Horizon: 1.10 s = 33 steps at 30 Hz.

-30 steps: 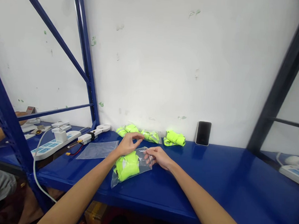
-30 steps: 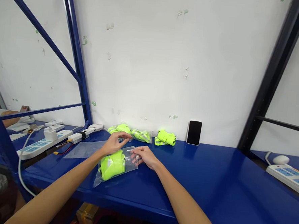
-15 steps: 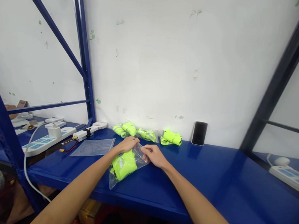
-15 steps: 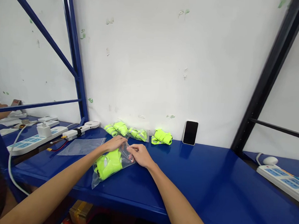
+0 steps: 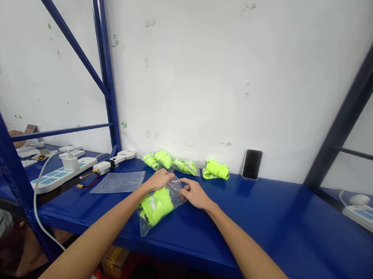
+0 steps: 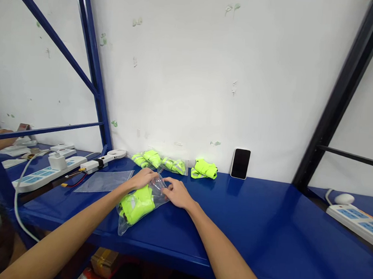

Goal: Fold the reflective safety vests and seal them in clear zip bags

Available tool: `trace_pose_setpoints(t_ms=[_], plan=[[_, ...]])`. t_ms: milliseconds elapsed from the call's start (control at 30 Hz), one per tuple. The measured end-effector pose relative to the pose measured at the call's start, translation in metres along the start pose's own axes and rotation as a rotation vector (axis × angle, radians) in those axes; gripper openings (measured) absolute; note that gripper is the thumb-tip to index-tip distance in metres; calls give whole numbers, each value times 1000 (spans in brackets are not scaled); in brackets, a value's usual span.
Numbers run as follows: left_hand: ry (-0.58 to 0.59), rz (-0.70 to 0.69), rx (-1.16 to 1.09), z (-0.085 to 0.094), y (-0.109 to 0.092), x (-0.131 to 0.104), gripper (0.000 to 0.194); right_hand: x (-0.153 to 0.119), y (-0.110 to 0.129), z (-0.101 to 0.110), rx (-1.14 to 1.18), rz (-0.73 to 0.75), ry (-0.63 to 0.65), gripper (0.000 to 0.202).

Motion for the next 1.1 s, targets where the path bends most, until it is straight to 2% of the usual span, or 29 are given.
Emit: trace_pose_setpoints(t_ms=[67,200,400,500,600,867,1100], plan=[[-10,-16,-35,2,3,-1,35,2,-4,4,56,-8,-8,24],[-74,-72,-82,5,6,-6,31,6,-12,9,147,-32,-33,27],[-151,-120,-109,4,0,-14,36,8,-25,7,256,-175,-65,25],[-172,-175,-129,2,-4,-15,37,6,-26,8,253,-207,-69,21],[-193,-184,-134,0,0,-12,38,3,-27,12,260,-234,-118,21],[-235,-204,-181,-2,17,-6,39,4,-27,16,275,-216,-136,24],[-183,-236,-323,-8,24,1,38,4,-33,14,293,-198,-132,27]])
Point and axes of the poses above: each hand's wrist, its own x-axis towards the middle knuckle, its own z-axis out of the back of the hand, y = z × x, the point moved 8 cm from there along x, towards the middle knuckle, and after that the axes turned 15 degrees about y, right-handed, at the moved point
